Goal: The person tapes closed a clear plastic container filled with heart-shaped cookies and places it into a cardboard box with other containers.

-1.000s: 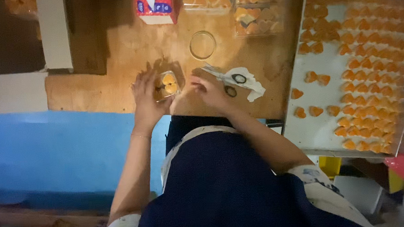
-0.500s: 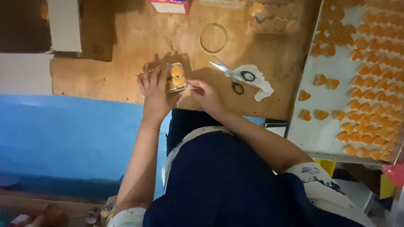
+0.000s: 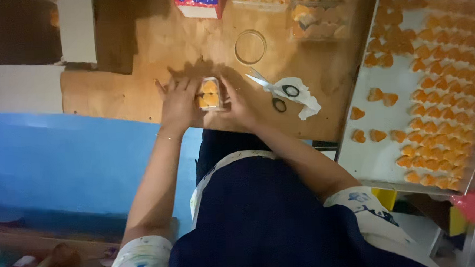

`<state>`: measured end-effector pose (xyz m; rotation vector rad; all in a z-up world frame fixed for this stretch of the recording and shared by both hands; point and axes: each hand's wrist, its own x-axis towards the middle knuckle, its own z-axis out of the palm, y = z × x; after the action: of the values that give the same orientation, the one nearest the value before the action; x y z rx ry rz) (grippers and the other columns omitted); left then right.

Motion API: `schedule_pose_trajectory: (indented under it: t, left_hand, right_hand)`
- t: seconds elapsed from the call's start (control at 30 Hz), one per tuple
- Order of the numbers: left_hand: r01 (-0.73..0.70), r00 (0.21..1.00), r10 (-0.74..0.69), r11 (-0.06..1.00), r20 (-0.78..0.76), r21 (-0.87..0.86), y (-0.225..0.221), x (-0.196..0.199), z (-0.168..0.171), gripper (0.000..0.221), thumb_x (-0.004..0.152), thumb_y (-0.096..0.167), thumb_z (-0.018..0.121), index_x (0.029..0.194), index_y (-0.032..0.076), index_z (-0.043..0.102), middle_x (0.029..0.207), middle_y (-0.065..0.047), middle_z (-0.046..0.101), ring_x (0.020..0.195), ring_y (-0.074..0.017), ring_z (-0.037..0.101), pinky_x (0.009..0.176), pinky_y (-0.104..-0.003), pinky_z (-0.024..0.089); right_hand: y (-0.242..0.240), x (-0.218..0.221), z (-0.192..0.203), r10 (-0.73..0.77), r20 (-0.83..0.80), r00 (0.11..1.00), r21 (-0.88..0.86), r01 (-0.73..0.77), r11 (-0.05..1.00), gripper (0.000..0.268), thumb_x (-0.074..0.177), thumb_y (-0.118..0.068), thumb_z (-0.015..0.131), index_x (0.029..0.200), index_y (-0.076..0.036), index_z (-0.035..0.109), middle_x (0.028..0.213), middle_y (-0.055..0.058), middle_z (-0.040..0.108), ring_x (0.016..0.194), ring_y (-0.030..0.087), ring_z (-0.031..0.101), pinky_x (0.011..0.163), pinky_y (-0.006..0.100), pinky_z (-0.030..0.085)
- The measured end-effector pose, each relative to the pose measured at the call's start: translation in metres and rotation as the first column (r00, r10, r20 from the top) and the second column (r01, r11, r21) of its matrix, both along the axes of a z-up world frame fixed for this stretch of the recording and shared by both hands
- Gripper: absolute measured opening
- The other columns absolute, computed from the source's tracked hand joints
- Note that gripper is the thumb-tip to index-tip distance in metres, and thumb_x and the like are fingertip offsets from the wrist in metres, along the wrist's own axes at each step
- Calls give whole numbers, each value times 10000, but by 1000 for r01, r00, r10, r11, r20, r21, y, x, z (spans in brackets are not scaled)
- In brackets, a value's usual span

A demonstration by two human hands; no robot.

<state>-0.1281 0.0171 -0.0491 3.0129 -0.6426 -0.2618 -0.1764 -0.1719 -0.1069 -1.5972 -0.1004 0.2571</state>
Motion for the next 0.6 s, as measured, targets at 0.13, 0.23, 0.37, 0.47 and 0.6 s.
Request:
schedule_pose_trajectory:
  t: [0.13,0.23,0.37,0.47,0.6]
  left_hand:
    - [45,969,-104,967,-224,-251,-11,9,78,997,495,476,916,1402,225,588,1317,-26,614,1291,-372,458,1115,-808,54]
    - [73,958,-177,911,-225,-405,-15,18,128,1039,489,462,919,1424,173,572,1325,-108,633,1291,-417,482,1119,-801,59]
    - [74,982,-167,777,-91,-626,-12,18,199,1211,562,495,951,1526,187,286,1494,-101,286,1464,-368,222,1289,-688,27]
    - [69,997,-74,581,32,-811,-3,2,237,1589,663,612,999,1710,274,-147,1785,-6,-256,1747,-240,-202,1552,-520,-55]
    - [-532,846,-252,-453,-470,-715,-56,-12,249,1156,782,479,770,1658,311,36,1756,-118,340,1531,-351,541,1230,-556,554]
  right_hand:
    - [-8,3,20,-49,111,993,-40,54,998,1164,619,-211,1021,1542,-104,319,1403,279,550,1276,488,563,1076,573,473]
    - [-13,1,71,-155,138,978,-11,157,987,1070,563,-260,1054,1430,-152,436,1283,168,641,1198,395,644,1025,524,526]
    - [-15,6,144,-353,240,904,242,297,924,945,597,-153,1026,1345,-108,451,1192,111,606,1158,228,598,1053,434,495]
    - [-26,3,213,-402,369,838,97,395,914,849,726,-151,914,1329,-98,319,1320,131,507,1256,257,587,1038,392,608]
    - [-26,-1,264,-536,381,753,160,517,841,883,722,-67,921,1355,-130,308,1383,122,424,1317,216,497,1099,339,507]
